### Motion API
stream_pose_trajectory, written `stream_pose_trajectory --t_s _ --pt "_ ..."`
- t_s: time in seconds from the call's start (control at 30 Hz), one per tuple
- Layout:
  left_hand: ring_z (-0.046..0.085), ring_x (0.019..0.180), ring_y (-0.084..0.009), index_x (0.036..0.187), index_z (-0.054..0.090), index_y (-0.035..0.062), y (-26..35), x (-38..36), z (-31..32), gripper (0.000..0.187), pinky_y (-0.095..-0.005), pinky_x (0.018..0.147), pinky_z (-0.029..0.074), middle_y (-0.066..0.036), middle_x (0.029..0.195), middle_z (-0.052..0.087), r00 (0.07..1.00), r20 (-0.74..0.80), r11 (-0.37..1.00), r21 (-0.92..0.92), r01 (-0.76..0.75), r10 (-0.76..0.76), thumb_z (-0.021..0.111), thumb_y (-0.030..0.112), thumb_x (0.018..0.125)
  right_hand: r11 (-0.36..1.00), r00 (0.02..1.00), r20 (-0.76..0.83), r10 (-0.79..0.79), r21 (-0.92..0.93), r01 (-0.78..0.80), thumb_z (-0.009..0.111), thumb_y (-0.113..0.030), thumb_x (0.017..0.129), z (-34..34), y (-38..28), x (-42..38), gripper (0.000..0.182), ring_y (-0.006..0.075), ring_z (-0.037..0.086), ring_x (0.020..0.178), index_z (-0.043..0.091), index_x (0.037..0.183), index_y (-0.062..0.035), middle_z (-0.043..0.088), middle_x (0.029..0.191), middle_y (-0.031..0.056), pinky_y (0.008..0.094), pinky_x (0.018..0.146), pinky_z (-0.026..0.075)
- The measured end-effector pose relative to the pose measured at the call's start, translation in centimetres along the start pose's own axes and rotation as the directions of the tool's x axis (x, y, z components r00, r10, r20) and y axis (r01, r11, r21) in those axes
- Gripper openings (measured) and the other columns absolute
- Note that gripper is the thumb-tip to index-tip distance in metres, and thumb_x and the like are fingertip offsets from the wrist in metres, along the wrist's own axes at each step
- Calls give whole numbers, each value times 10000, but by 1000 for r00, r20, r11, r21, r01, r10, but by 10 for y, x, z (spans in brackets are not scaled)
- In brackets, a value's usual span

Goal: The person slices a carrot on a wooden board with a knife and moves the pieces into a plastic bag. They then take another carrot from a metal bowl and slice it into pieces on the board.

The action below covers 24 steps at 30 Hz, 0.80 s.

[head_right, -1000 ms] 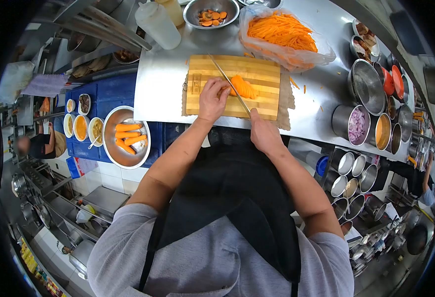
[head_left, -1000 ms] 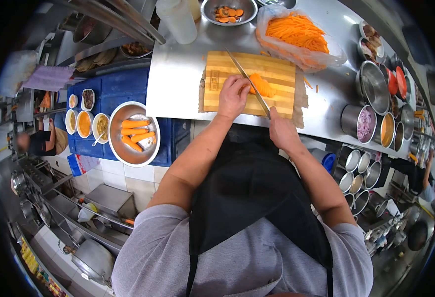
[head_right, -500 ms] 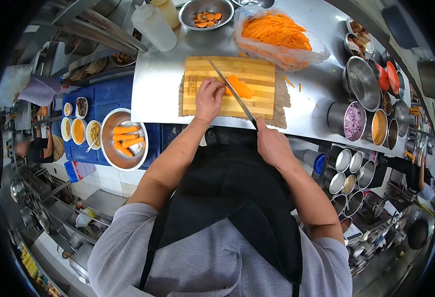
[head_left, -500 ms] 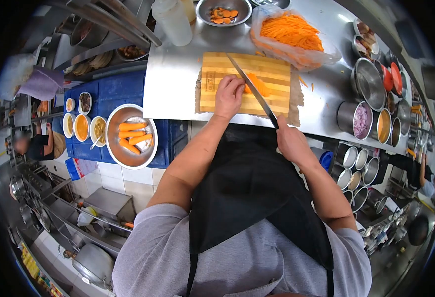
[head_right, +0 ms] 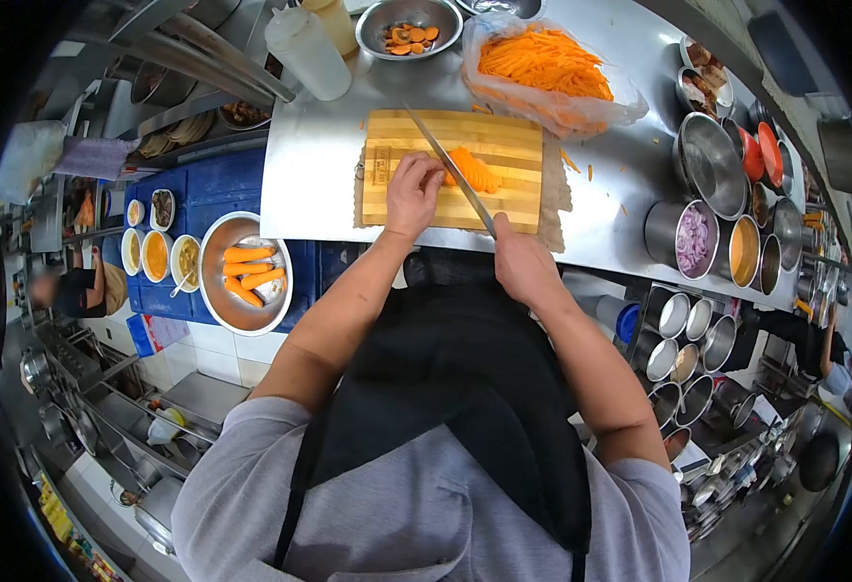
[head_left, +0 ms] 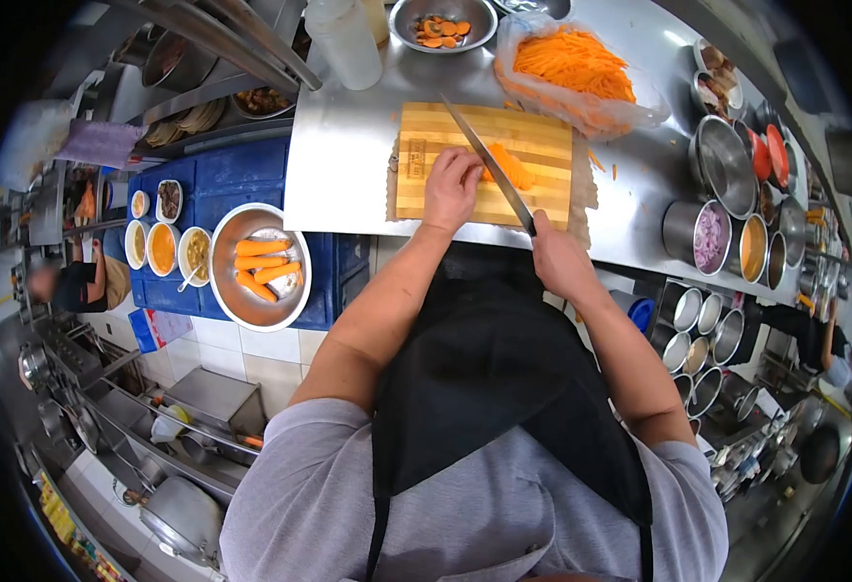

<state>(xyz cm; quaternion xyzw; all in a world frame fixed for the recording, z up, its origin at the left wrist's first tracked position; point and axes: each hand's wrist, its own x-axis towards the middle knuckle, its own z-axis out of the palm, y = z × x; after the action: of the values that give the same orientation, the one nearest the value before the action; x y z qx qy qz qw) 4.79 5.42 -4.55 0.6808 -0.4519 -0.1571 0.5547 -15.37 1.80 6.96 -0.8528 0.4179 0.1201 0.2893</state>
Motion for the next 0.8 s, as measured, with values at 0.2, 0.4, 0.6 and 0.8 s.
stream_pose_trajectory --t_s 0.2,0.4,0.6,0.8 --pt "631 956 -335 983 697 45 0 0 1 146 -406 830 535 -124 1006 620 999 -12 999 28 -32 32 711 -4 847 1000 999 32 28 -2 -28 516 -81 979 -13 1 -20 194 529 644 773 439 1148 -21 652 766 318 625 712 473" --pt "632 962 -340 982 695 46 -1 -3 -3 139 -406 837 536 -128 1000 626 1000 -9 999 34 -25 25 709 2 852 999 999 13 35 -2 -35 492 -40 950 14 3 -9 220 531 654 776 445 1163 -6 656 772 329 624 725 492" --pt "640 986 -342 991 695 48 1 -1 -1 129 -407 844 539 -133 1035 647 1000 -1 1000 8 11 -11 701 10 868 1000 1000 -2 11 -1 -11 469 -6 935 25 3 22 239 518 672 817 444 1171 9 665 794 332 613 754 509" --pt "635 968 -348 989 688 47 0 -1 0 141 -414 833 536 -132 1022 631 1000 -17 1000 14 -10 10 700 -3 858 999 1000 7 20 32 -20 475 -59 977 -6 -4 -1 178 529 654 782 433 1141 -5 660 775 317 624 733 489"
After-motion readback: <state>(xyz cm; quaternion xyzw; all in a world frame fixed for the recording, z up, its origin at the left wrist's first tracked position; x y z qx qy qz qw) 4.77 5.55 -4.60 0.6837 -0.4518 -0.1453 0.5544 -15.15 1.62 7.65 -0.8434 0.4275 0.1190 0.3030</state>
